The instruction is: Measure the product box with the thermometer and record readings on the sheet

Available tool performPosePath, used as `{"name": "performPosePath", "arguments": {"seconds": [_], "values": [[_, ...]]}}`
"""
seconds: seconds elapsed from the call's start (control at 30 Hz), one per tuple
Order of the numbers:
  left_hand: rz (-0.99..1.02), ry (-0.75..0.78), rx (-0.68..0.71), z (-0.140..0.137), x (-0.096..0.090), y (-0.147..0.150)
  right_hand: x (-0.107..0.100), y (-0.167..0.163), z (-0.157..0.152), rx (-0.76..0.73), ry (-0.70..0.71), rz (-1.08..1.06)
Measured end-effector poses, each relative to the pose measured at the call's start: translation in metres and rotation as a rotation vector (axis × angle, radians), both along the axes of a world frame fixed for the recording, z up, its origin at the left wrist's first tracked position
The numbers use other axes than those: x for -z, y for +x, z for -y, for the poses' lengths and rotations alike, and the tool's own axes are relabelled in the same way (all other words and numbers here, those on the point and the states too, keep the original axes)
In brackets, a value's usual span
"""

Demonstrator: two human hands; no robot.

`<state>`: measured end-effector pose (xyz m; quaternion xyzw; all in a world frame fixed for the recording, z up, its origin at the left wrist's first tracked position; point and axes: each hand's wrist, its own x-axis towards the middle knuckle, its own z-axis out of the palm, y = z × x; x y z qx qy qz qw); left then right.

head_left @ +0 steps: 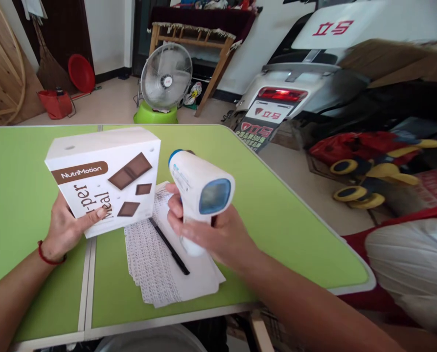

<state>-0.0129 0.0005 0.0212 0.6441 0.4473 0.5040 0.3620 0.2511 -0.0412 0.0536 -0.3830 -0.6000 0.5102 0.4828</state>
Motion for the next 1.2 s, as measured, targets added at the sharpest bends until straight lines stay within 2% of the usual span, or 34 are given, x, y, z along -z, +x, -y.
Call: {"name": "performPosePath", "arguments": {"seconds": [0.1,0.2,0.37,0.7,0.97,1.2], "values": [[0.037,-0.145,0.04,0.011,-0.001,0.009,-0.009,-0.018,0.015,-0.196,-0.146,-0.259],[0.064,-0.221,0.084,0.017,-0.002,0.015,-0.009,-0.033,0.018,-0.248,-0.208,-0.353],[0.102,-0.257,0.126,0.019,-0.002,0.02,-0.001,-0.043,0.019,-0.228,-0.234,-0.394],[0.152,-0.304,0.126,0.016,0.004,0.02,0.014,-0.047,0.018,-0.186,-0.264,-0.37],[0.194,-0.266,0.154,0.012,0.004,0.019,0.01,-0.055,0.015,-0.09,-0.22,-0.319],[0.212,-0.28,0.187,0.011,0.006,0.018,0.004,-0.058,0.014,-0.073,-0.263,-0.303]]}}
